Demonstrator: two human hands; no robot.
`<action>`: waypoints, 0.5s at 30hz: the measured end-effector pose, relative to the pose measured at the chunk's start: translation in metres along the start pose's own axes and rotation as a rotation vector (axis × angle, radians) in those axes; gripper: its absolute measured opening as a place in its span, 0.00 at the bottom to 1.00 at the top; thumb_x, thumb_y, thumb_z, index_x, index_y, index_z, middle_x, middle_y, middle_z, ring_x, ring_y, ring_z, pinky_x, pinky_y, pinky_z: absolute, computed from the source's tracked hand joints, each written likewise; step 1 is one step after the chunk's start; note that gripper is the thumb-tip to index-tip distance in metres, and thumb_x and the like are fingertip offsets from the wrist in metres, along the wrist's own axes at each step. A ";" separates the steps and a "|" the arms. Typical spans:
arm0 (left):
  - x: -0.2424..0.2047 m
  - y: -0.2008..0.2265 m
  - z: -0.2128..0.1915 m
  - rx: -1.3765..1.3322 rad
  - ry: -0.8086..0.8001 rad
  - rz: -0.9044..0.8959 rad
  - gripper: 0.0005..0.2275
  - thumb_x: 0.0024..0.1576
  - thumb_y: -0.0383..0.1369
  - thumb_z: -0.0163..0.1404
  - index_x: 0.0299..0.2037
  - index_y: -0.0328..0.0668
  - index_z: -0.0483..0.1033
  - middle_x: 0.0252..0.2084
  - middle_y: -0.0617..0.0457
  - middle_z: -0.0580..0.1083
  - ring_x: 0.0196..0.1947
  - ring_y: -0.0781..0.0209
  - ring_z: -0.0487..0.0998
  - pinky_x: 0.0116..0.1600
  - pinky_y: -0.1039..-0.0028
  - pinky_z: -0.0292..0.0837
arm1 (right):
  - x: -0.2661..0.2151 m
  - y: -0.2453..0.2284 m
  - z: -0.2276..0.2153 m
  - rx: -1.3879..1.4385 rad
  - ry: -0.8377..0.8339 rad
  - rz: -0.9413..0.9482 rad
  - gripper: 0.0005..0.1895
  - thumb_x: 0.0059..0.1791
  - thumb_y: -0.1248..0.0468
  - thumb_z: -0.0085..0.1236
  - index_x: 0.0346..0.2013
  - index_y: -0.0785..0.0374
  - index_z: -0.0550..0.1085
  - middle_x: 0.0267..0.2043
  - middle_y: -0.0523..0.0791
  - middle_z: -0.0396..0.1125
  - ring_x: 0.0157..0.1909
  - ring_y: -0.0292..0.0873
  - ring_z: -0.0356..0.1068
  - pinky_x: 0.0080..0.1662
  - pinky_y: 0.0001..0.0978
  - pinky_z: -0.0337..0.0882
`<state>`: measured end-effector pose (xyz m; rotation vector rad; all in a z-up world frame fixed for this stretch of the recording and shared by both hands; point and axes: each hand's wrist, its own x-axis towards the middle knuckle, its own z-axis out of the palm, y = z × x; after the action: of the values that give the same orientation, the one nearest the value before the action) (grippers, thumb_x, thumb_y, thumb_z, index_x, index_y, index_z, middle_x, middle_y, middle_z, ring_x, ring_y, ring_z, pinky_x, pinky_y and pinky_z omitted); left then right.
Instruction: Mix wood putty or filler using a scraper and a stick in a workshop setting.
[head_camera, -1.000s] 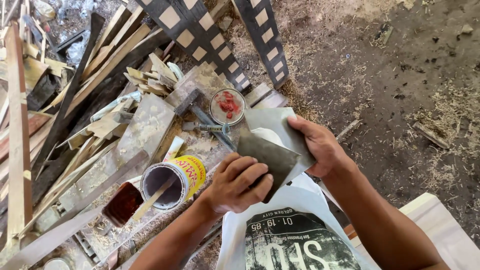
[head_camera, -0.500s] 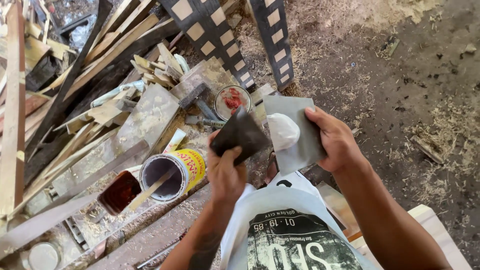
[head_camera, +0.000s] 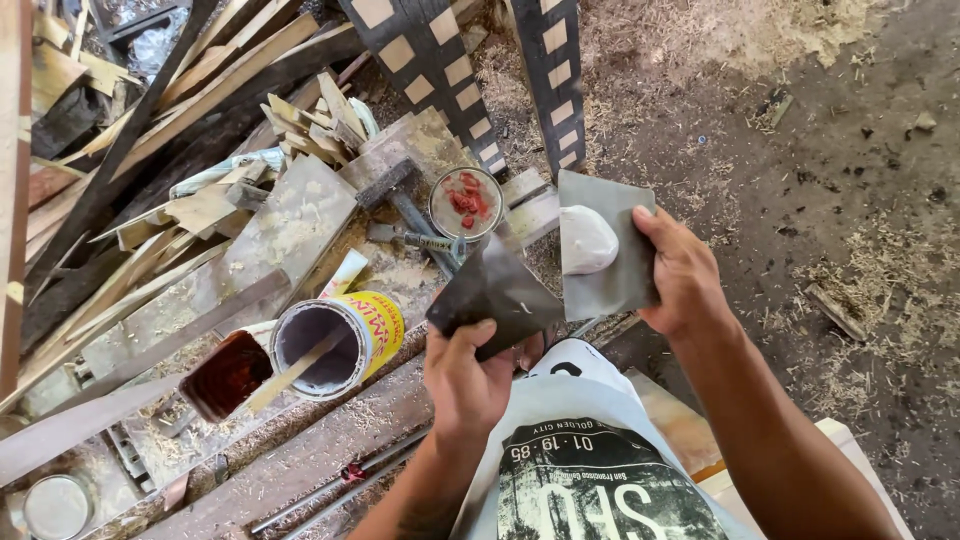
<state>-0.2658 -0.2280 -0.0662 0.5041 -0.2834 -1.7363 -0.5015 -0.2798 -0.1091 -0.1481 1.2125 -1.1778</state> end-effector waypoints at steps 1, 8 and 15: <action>-0.003 -0.009 -0.008 0.000 -0.001 -0.001 0.18 0.58 0.20 0.46 0.60 0.31 0.66 0.46 0.34 0.76 0.39 0.41 0.78 0.38 0.60 0.74 | -0.001 0.002 0.001 0.001 0.001 -0.001 0.17 0.57 0.56 0.48 0.57 0.60 0.71 0.47 0.42 0.70 0.43 0.37 0.73 0.42 0.35 0.78; 0.001 -0.025 0.004 1.290 -0.337 0.981 0.14 0.60 0.21 0.50 0.54 0.34 0.64 0.58 0.33 0.72 0.55 0.37 0.76 0.60 0.53 0.74 | -0.018 0.017 0.026 0.114 -0.071 -0.012 0.19 0.57 0.56 0.46 0.59 0.63 0.70 0.49 0.46 0.71 0.46 0.41 0.73 0.49 0.38 0.78; 0.002 -0.023 -0.019 1.439 -0.539 1.078 0.21 0.51 0.28 0.61 0.51 0.36 0.65 0.57 0.35 0.71 0.51 0.37 0.74 0.53 0.48 0.72 | -0.028 0.015 0.033 0.153 -0.099 -0.014 0.21 0.58 0.56 0.46 0.63 0.63 0.69 0.50 0.46 0.71 0.47 0.41 0.73 0.49 0.37 0.77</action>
<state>-0.2766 -0.2229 -0.0933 0.6528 -1.8497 -0.3241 -0.4628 -0.2673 -0.0871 -0.0984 1.0325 -1.2559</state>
